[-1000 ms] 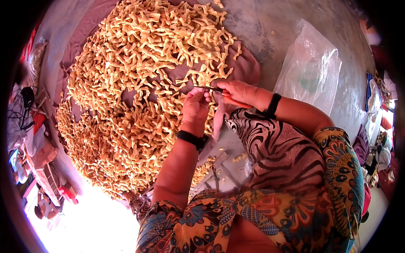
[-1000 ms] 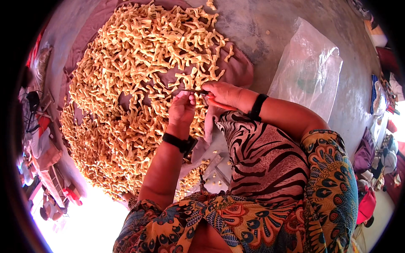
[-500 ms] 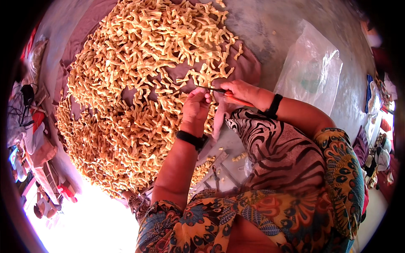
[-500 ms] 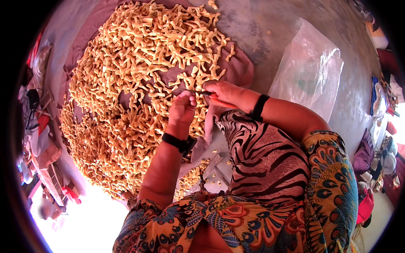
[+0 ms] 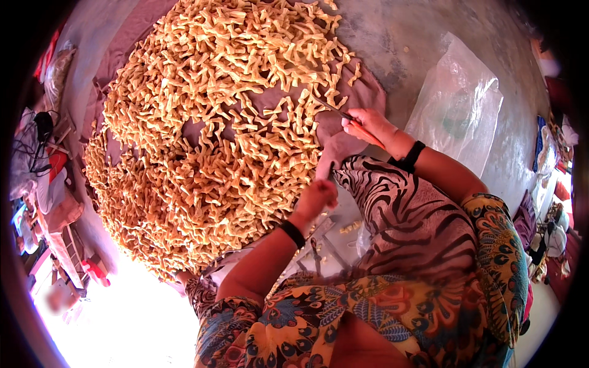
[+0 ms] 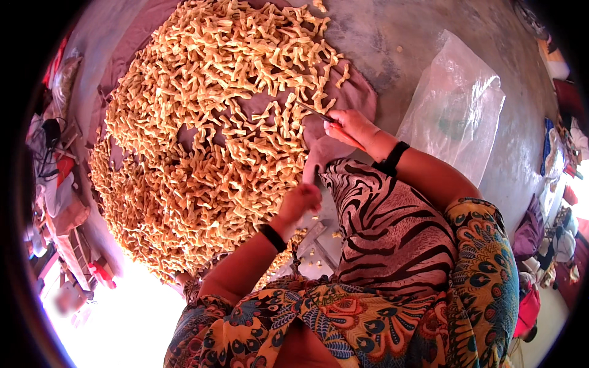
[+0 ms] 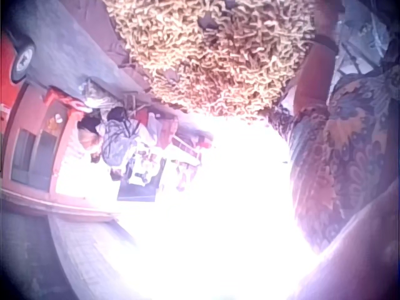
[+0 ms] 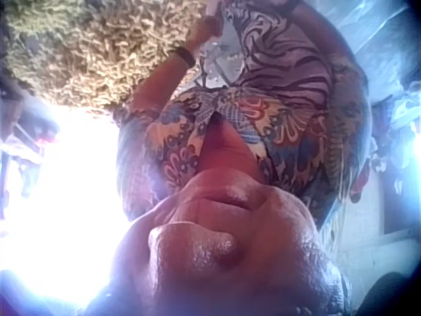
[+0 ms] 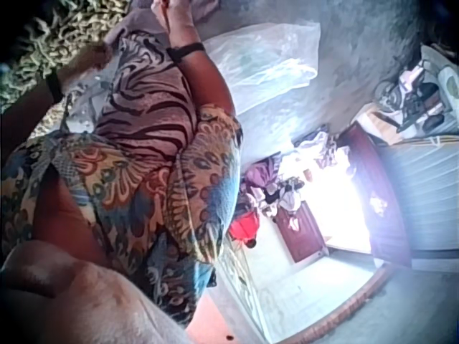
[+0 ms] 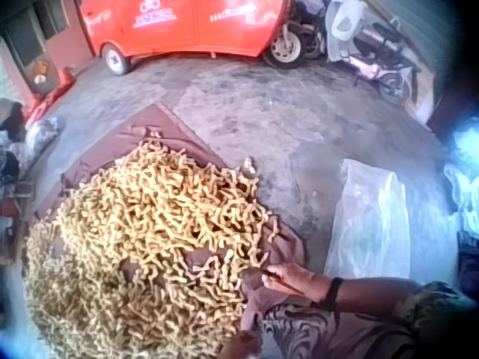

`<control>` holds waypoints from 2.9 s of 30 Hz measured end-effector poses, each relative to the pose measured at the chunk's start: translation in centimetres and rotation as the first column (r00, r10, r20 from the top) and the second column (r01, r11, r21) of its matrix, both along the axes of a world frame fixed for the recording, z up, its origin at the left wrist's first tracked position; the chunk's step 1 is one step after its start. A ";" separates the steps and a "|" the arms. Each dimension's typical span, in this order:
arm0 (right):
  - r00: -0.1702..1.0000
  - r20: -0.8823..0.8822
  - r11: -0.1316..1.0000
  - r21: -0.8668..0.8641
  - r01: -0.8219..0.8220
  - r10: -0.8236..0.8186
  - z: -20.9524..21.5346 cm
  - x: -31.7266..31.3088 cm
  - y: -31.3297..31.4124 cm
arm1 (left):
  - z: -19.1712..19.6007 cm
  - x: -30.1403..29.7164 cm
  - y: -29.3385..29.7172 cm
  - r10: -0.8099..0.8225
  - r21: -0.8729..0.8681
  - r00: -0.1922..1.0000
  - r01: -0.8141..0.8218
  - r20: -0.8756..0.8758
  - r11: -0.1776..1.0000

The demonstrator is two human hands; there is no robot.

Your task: The person picks up individual pieces of shaped dough from a large pile on a sheet on the floor, trims their edges with scissors, and places them back onto the pile.

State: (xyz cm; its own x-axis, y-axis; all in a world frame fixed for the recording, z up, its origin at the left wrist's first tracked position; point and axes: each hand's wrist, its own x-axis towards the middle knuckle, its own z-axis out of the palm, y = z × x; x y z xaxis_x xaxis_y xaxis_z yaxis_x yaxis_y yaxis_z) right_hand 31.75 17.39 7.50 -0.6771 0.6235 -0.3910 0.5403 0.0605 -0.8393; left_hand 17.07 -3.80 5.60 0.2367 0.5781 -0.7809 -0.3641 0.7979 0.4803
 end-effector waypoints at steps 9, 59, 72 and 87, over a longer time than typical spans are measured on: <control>0.985 0.091 0.979 -0.130 0.157 -0.146 -0.6 0.9 -0.2 | -0.1 -0.2 -3.5 -0.389 0.143 0.325 0.892 -0.862 0.428; 0.989 -0.066 0.987 -0.086 -0.136 0.131 2.0 -2.9 0.5 | -1.3 -17.5 9.1 0.558 0.301 0.656 -0.471 -0.509 0.829; 0.935 -0.069 0.937 0.058 -0.345 0.348 0.6 -5.3 -0.5 | 0.5 -12.9 9.1 0.625 0.112 0.744 -0.660 0.236 0.743; 0.928 0.028 0.925 0.068 -0.373 0.372 1.2 -4.4 -0.5 | -0.2 -10.0 9.5 0.628 0.076 0.687 -0.694 0.364 0.716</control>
